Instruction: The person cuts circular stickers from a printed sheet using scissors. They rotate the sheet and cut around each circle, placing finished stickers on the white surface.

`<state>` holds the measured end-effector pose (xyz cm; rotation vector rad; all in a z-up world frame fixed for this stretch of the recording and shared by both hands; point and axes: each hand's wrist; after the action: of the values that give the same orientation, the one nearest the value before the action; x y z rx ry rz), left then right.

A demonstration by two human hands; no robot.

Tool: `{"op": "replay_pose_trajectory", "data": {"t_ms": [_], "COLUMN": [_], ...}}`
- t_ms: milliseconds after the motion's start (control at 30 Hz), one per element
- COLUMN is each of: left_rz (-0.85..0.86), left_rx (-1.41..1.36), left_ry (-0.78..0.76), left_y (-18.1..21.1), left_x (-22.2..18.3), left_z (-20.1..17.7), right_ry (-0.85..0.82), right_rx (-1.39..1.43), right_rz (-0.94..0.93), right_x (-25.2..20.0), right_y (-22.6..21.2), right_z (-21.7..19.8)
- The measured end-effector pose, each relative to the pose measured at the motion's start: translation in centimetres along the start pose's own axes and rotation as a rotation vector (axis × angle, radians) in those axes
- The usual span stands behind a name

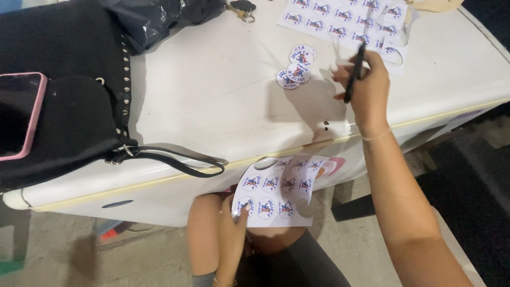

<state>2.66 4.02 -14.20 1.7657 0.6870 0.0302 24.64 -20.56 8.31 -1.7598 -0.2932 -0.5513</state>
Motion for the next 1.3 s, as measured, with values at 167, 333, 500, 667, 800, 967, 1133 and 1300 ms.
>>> {"op": "replay_pose_trajectory", "data": {"t_ms": [167,333,500,667,800,967,1133,1300], "left_rz": [-0.136,-0.251,-0.285,-0.134,0.151,0.075,0.089,0.089], "left_rx": [-0.22,-0.284,-0.421,-0.602,-1.089,-0.492,-0.653,-0.604], "left_ry": [-0.157,-0.174,-0.159,-0.09,-0.32,-0.14,-0.15,-0.115], "left_y": [-0.9,0.3,-0.1,0.2,-2.5,-3.2,2.3,6.7], "left_x": [-0.9,-5.1,-8.8,-10.7,-11.5,-11.7,-10.9,-11.3], "left_z": [0.3,-1.6,-2.4,-1.9,-0.4,0.5,0.5,-0.5], "right_ry": [0.009,0.049,-0.163,0.023,0.044,-0.015,-0.093,-0.412], "right_rx": [0.073,0.115,0.287,0.443,0.504,0.461,0.387,0.341], "right_rz": [-0.067,0.235,0.345,0.261,0.105,0.034,-0.239,-0.096], "right_x": [-9.9,-22.0,-29.5,-26.7,-25.1,-25.1,-26.7,-32.1], "right_y": [2.4,9.6,13.0,4.6,1.3,-0.2,-0.4,0.5], "right_z": [-5.2,-8.8,-10.7,-8.5,-6.7,-5.4,-6.0,-5.2]}}
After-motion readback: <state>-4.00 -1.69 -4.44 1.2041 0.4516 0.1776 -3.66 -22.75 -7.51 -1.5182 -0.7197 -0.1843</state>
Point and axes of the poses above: each hand's wrist, its own x-axis towards the middle knuckle, its own z-axis out of the palm, y = z × x, and after that the axes turned 13 degrees about -z, right-handed
